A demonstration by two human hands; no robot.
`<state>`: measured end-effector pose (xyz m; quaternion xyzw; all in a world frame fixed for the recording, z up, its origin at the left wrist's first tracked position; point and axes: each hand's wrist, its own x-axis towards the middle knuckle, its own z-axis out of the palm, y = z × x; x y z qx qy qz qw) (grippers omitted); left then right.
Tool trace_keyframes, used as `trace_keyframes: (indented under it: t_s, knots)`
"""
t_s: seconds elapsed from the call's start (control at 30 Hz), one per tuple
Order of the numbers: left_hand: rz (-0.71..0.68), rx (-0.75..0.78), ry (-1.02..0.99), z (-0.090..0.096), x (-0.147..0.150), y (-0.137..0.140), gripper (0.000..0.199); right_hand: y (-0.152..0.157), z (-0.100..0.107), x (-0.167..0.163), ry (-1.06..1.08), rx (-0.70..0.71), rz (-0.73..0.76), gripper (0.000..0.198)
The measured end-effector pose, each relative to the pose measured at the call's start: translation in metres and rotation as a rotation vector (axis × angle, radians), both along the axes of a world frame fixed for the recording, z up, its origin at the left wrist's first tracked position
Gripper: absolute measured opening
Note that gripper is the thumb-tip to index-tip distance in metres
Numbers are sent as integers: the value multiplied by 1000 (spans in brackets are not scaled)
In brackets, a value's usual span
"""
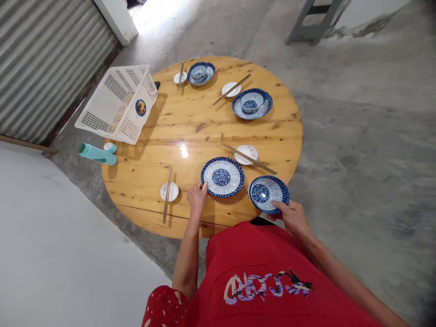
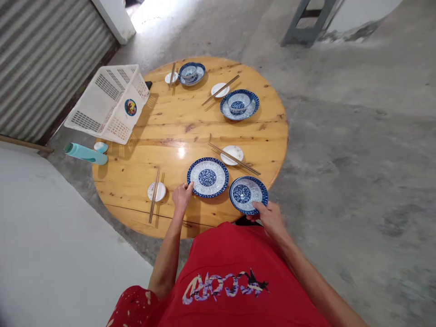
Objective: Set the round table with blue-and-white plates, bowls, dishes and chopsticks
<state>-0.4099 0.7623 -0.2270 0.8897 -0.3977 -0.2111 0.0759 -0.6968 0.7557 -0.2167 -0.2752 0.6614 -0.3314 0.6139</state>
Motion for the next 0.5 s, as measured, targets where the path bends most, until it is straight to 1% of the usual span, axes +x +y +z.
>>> trace_keyframes:
  t_s: [0.07, 0.17, 0.27, 0.33, 0.4, 0.5]
  knots:
    - [3, -28, 61, -6, -1, 4, 45, 1, -2, -1, -6, -1, 21, 28]
    - [51, -120, 264, -17, -4, 6, 37, 3, -5, -1, -2, 3, 36, 27]
    - [141, -252, 476, -28, -8, 2, 27, 5, -6, 0, -3, 7, 40, 27]
    - [208, -311, 609, -32, -9, -2, 26, 7, -5, 1, -4, 9, 45, 28]
    - [261, -327, 706, -35, -9, -7, 26, 8, -4, 1, 0, 12, 48, 29]
    - [303, -289, 766, -34, -7, -13, 26, 8, 0, 2, 8, 23, 52, 29]
